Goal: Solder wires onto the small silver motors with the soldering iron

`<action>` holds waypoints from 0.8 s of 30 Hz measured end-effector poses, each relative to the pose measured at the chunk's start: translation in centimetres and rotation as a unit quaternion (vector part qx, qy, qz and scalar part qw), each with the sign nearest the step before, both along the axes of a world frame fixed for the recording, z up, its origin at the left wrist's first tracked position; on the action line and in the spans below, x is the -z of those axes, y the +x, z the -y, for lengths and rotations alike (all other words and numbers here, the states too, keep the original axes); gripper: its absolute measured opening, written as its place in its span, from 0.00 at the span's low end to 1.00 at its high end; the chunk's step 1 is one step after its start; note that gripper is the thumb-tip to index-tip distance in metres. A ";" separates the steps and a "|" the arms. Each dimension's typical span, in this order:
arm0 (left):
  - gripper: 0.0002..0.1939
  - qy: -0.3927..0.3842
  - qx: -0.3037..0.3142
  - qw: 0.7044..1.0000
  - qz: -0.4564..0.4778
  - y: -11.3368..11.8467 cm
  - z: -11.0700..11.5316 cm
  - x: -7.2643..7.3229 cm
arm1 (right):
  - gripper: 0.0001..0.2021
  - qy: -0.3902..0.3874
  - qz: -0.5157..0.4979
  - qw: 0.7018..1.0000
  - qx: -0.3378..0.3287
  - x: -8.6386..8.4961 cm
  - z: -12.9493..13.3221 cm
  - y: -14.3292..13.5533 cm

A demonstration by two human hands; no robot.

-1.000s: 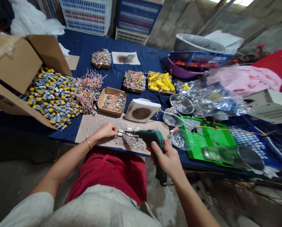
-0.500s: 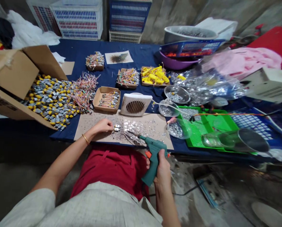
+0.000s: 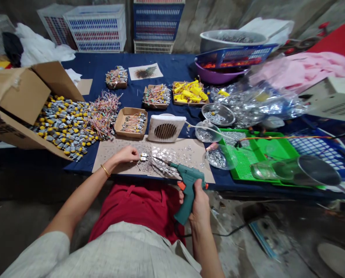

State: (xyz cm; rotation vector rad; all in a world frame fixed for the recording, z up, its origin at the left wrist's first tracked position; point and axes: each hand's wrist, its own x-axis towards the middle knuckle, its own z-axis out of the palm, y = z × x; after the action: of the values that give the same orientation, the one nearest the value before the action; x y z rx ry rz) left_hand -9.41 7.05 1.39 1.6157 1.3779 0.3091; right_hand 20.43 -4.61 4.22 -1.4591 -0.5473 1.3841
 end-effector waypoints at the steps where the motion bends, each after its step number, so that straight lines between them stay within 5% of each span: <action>1: 0.16 0.019 0.011 1.000 -0.007 -0.3 0.1 -0.2 | 0.29 -0.013 -0.014 1.000 0.006 0.0 0.0 0.0; 5: 0.31 0.110 0.036 0.980 -0.163 -0.6 0.7 -1.0 | 0.30 -0.036 -0.049 0.998 0.030 -0.1 -0.3 0.1; 8: 0.15 0.101 0.098 0.961 -0.238 -0.1 1.1 -1.3 | 0.30 -0.036 -0.056 0.997 0.026 -0.2 -0.8 -0.1; 11: 0.09 0.101 0.113 0.969 -0.196 0.3 1.3 -1.4 | 0.30 -0.029 -0.065 0.997 0.020 -0.6 -1.2 -0.4; 15: 0.08 0.091 0.027 0.988 -0.124 0.1 1.6 -1.4 | 0.30 -0.039 -0.054 0.998 0.020 -1.0 -1.5 -0.3; 20: 0.19 0.048 -0.002 0.999 -0.016 -0.1 1.5 -1.1 | 0.33 -0.051 -0.047 0.998 -0.011 -0.7 -1.6 0.2; 24: 0.18 0.028 -0.011 0.999 0.032 0.3 1.5 -1.2 | 0.33 -0.043 -0.055 0.998 0.008 -0.4 -1.2 0.5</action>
State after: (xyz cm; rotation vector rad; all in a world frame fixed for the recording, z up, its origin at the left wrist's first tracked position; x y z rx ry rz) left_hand -9.13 5.53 2.55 1.6233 1.3500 0.4120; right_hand 20.98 -3.40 4.60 -1.4419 -0.4103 1.4806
